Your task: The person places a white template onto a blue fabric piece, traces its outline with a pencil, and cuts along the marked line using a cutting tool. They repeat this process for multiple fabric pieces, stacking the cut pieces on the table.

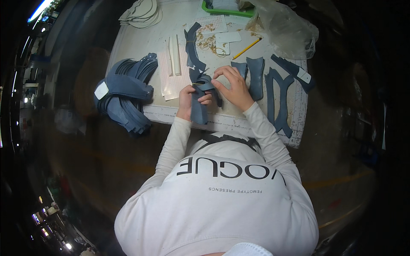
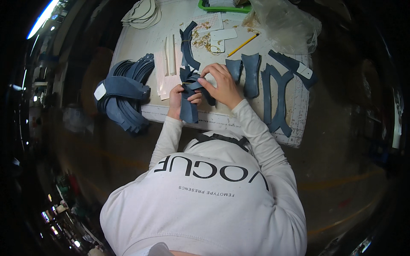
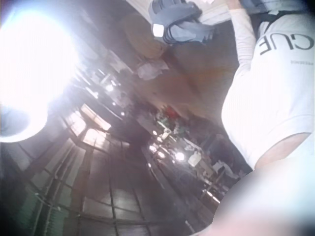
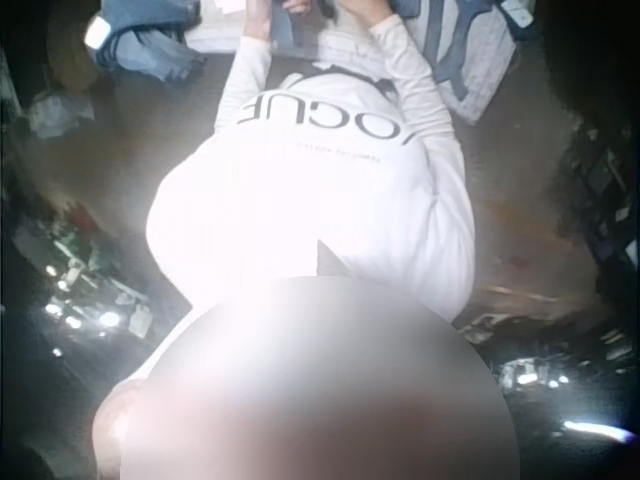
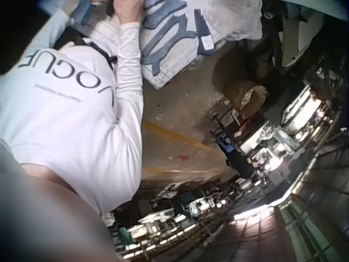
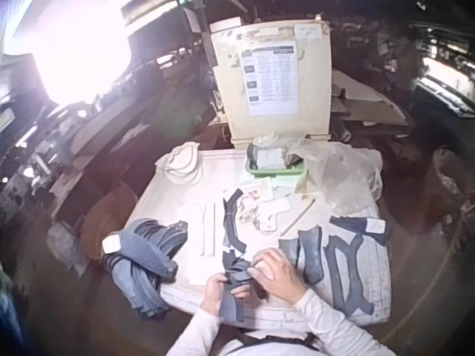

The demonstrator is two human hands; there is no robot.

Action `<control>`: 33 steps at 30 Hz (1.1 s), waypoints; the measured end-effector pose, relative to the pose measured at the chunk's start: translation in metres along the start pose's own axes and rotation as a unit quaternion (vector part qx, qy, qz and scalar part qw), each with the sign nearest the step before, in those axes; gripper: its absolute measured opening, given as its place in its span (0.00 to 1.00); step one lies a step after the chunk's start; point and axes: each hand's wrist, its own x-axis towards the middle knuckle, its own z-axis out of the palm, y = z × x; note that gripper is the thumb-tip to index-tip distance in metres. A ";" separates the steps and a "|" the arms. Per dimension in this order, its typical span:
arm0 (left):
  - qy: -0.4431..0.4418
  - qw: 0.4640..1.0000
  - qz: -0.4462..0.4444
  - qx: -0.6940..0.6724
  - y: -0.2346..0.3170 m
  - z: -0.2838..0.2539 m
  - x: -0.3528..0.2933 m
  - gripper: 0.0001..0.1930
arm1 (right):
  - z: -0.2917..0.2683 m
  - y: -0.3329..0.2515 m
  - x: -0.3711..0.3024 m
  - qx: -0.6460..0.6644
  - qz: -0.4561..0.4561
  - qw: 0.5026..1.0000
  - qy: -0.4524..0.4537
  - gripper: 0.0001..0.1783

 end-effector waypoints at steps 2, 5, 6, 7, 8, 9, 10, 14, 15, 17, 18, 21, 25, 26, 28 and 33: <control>0.091 0.993 0.061 0.054 -0.006 -0.010 -0.009 0.18 | 0.006 0.000 -0.006 0.026 0.027 0.995 -0.090 0.13; 0.184 0.964 0.135 0.132 -0.011 -0.023 -0.013 0.17 | 0.018 -0.005 -0.015 0.005 0.061 0.975 -0.214 0.12; 0.179 0.960 0.140 0.163 -0.010 -0.026 -0.013 0.16 | 0.022 -0.008 -0.018 0.013 0.051 0.974 -0.219 0.12; 0.173 0.955 0.144 0.193 -0.009 -0.029 -0.014 0.15 | 0.027 -0.012 -0.021 0.020 0.044 0.974 -0.223 0.12; 0.197 0.943 0.145 0.224 -0.007 -0.030 -0.014 0.14 | 0.032 -0.014 -0.022 0.014 0.053 0.970 -0.237 0.11; 0.149 0.952 0.136 0.229 -0.006 -0.031 -0.016 0.14 | 0.039 -0.017 -0.022 0.084 0.069 0.985 -0.131 0.13; 0.130 0.955 0.123 0.234 -0.003 -0.031 -0.018 0.15 | 0.042 -0.018 -0.019 0.044 0.040 0.995 -0.080 0.15; 0.076 0.977 0.016 0.197 0.004 -0.020 -0.024 0.20 | 0.039 -0.003 0.003 0.020 0.107 0.983 -0.145 0.26; 0.013 0.990 -0.042 0.134 0.006 -0.017 -0.024 0.21 | 0.036 0.004 0.013 0.043 0.199 0.960 -0.195 0.26; -0.068 0.991 -0.118 -0.015 0.005 -0.012 -0.020 0.22 | 0.039 0.013 0.025 0.142 0.281 0.942 -0.114 0.25; -0.001 0.995 -0.094 -0.028 0.003 -0.011 -0.017 0.22 | 0.039 0.017 0.029 0.084 0.208 0.974 -0.042 0.24; 0.161 0.987 0.002 -0.012 -0.010 -0.014 -0.006 0.21 | 0.038 0.027 0.025 0.022 0.109 0.994 0.012 0.19; 0.292 0.905 0.076 0.301 -0.015 -0.021 -0.001 0.20 | 0.048 0.028 -0.002 -0.089 0.043 0.971 -0.217 0.13; 0.313 0.863 0.111 0.381 -0.016 -0.023 0.002 0.22 | 0.052 0.026 -0.010 -0.083 0.035 0.976 -0.198 0.12; 0.341 0.757 0.190 0.524 -0.016 -0.024 0.002 0.24 | 0.063 0.022 -0.015 -0.076 0.029 0.981 -0.176 0.11; 0.230 0.761 0.175 0.581 -0.004 -0.009 -0.007 0.24 | 0.059 0.012 -0.008 -0.034 -0.022 0.995 -0.093 0.05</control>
